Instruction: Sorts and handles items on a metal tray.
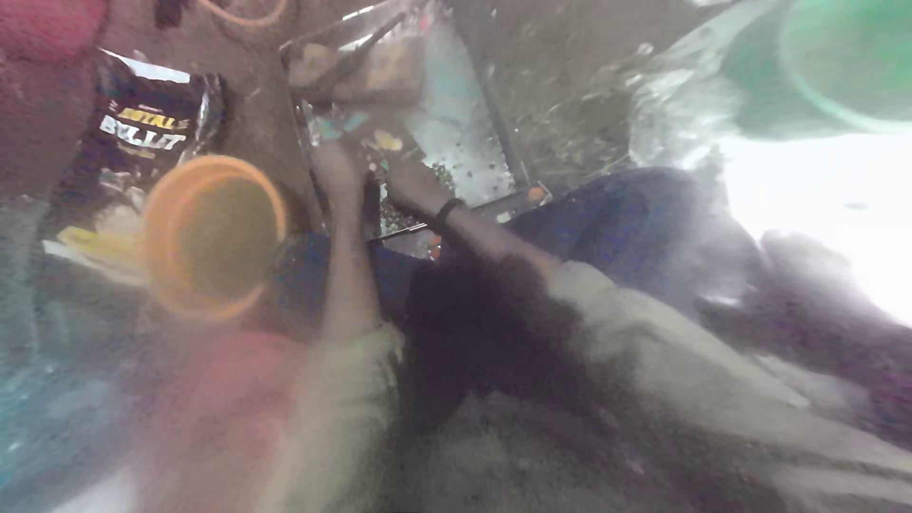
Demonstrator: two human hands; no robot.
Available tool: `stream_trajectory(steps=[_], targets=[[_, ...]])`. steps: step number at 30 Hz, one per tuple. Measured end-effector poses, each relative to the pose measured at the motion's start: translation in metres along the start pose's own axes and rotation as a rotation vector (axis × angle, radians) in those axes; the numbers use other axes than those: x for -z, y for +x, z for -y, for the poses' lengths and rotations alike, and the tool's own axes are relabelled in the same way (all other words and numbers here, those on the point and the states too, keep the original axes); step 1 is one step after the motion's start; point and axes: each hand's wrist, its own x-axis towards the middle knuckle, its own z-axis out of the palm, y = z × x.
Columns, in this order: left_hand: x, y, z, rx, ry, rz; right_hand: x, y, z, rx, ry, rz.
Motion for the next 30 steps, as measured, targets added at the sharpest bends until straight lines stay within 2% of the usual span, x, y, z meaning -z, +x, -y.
stream_trajectory(steps=[6, 9, 13, 19, 22, 23, 24, 26, 30], targets=[[0.003, 0.001, -0.001, -0.036, 0.039, 0.082, 0.003, -0.019, -0.017, -0.077, 0.089, 0.037], [-0.012, 0.003, 0.007, -0.088, -0.003, -0.027, 0.004, -0.032, -0.024, -0.091, 0.139, 0.023], [-0.019, 0.011, 0.000, -0.039, 0.043, -0.040, 0.005, -0.036, -0.030, -0.115, 0.194, -0.010], [-0.021, 0.010, 0.004, 0.015, -0.024, -0.023, 0.002, -0.043, -0.032, -0.083, 0.231, -0.074], [-0.019, 0.009, 0.008, -0.027, -0.023, -0.021, -0.003, -0.073, -0.030, -0.026, 0.150, -0.138], [-0.020, 0.008, 0.011, -0.036, -0.022, -0.019, 0.007, -0.079, -0.025, -0.087, 0.095, -0.001], [-0.018, 0.007, 0.012, -0.037, -0.033, -0.016, 0.025, -0.079, -0.020, -0.173, 0.066, 0.247], [-0.011, 0.004, 0.012, -0.013, -0.050, -0.012, -0.009, -0.073, -0.047, -0.051, 0.068, 0.054], [-0.005, 0.003, 0.006, 0.050, -0.031, -0.002, -0.017, -0.073, -0.070, -0.024, -0.001, 0.108]])
